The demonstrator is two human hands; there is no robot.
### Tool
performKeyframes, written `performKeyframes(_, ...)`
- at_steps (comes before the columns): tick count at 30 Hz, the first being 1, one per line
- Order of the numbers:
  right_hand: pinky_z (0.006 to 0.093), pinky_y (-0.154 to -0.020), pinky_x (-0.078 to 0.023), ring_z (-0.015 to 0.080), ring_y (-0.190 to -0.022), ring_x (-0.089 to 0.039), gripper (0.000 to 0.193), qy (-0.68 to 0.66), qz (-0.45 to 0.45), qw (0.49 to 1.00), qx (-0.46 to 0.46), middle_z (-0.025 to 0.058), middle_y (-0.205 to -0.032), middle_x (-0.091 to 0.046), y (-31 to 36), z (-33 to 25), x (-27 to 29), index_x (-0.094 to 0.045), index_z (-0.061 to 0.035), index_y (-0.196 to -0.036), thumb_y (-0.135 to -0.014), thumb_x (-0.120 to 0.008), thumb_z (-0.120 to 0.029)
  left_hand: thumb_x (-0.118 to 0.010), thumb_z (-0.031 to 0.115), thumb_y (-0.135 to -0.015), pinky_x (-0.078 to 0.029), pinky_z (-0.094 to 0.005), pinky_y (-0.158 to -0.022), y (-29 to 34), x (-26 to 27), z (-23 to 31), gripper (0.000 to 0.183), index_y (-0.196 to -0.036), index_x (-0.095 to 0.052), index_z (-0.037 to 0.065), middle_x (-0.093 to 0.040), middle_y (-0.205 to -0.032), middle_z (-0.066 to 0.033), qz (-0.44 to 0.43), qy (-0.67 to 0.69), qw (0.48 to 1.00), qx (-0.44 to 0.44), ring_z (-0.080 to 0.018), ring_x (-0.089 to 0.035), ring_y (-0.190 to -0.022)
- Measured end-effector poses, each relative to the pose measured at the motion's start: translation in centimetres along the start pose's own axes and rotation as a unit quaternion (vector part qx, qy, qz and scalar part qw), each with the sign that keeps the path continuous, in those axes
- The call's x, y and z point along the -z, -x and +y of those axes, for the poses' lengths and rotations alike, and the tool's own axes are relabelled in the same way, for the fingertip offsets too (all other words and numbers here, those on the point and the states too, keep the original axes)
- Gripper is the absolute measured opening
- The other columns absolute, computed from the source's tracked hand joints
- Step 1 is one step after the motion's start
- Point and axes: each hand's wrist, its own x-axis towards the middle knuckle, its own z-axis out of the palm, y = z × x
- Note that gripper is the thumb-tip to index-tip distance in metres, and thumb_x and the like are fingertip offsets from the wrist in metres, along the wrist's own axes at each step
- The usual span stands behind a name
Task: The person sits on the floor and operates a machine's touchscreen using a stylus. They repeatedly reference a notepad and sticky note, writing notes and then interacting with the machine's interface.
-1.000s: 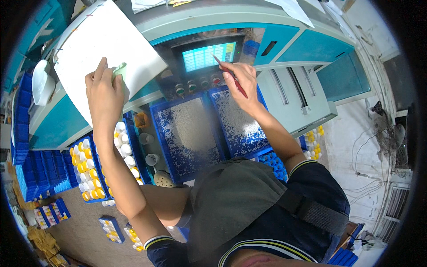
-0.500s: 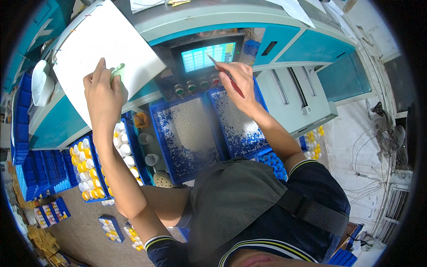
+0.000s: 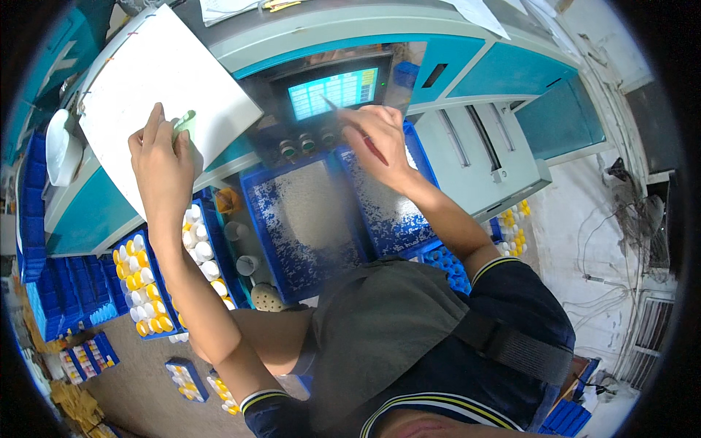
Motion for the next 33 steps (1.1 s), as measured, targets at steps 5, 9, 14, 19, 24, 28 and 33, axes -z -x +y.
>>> performKeyframes(5, 0.0411, -0.095, -0.037, 0.0213, -0.096, -0.069, 0.024, 0.032, 0.034, 0.997, -0.057, 0.0033, -0.1, -0.077, 1.0, 1.4, 1.5, -0.076, -0.0074, -0.118, -0.095, -0.073, -0.011, -0.071, 0.01, -0.098, -0.056, -0.0507, -0.107, 0.0, -0.2, -0.1, 0.016, -0.108, -0.079, -0.001, -0.064, -0.151, -0.0163, 0.0, -0.007, 1.0, -0.003, -0.0389, -0.059, -0.128)
performKeyframes(9, 0.0409, -0.095, -0.037, 0.0214, -0.096, -0.069, 0.025, 0.039, 0.037, 0.997, -0.054, 0.0036, -0.099, -0.077, 1.1, 1.7, 1.7, -0.077, -0.007, -0.119, -0.095, -0.074, -0.011, -0.072, 0.01, -0.098, -0.057, -0.0499, -0.106, -0.1, -0.3, -0.1, 0.016, -0.108, -0.079, -0.001, -0.065, -0.151, -0.0142, -0.007, -0.001, 1.0, 0.004, -0.0387, -0.06, -0.127)
performKeyframes(14, 0.0406, -0.095, -0.038, 0.0219, -0.098, -0.069, 0.026, 0.003, 0.028, 0.999, -0.03, 0.0042, -0.1, -0.078, 0.8, 1.3, 1.0, -0.077, -0.0068, -0.12, -0.095, -0.076, -0.013, -0.072, 0.01, -0.097, -0.057, -0.0491, -0.106, -0.2, -0.3, -0.1, 0.017, -0.109, -0.079, -0.001, -0.065, -0.151, -0.0128, -0.007, -0.001, 1.0, 0.001, -0.0386, -0.06, -0.126)
performKeyframes(19, 0.0409, -0.095, -0.039, 0.0213, -0.099, -0.069, 0.028, 0.014, 0.022, 0.999, -0.028, 0.0033, -0.101, -0.078, 0.7, 1.1, 0.5, -0.076, -0.007, -0.122, -0.095, -0.075, -0.014, -0.072, 0.01, -0.097, -0.057, -0.0495, -0.105, 0.0, -0.2, 0.0, 0.017, -0.109, -0.078, -0.001, -0.065, -0.151, -0.0133, 0.002, 0.009, 1.0, -0.002, -0.0396, -0.06, -0.125)
performKeyframes(24, 0.0414, -0.095, -0.039, 0.0215, -0.1, -0.069, 0.028, 0.016, 0.017, 0.999, -0.035, 0.0026, -0.102, -0.078, 0.8, 1.0, 0.5, -0.076, -0.0069, -0.122, -0.096, -0.075, -0.014, -0.071, 0.01, -0.098, -0.057, -0.0492, -0.104, 0.0, -0.2, 0.0, 0.017, -0.108, -0.078, -0.002, -0.066, -0.15, -0.0143, 0.002, 0.005, 1.0, -0.007, -0.0399, -0.06, -0.124)
performKeyframes(28, 0.0412, -0.095, -0.039, 0.0217, -0.1, -0.069, 0.028, 0.006, 0.019, 0.999, -0.03, 0.0022, -0.102, -0.078, 0.7, 0.8, 0.5, -0.076, -0.0071, -0.122, -0.095, -0.075, -0.012, -0.071, 0.01, -0.097, -0.057, -0.0486, -0.103, 0.0, -0.2, 0.2, 0.017, -0.107, -0.078, -0.002, -0.066, -0.15, -0.0145, -0.001, 0.002, 1.0, -0.002, -0.0393, -0.061, -0.123)
performKeyframes(33, 0.0404, -0.095, -0.038, 0.0216, -0.1, -0.069, 0.029, -0.014, 0.005, 1.0, -0.01, 0.0016, -0.102, -0.078, 0.2, 0.5, 0.1, -0.076, -0.0077, -0.123, -0.094, -0.076, -0.011, -0.071, 0.009, -0.097, -0.057, -0.0485, -0.104, 0.0, -0.1, 0.3, 0.018, -0.109, -0.079, -0.002, -0.066, -0.149, -0.0147, 0.009, 0.006, 1.0, -0.01, -0.0385, -0.061, -0.123)
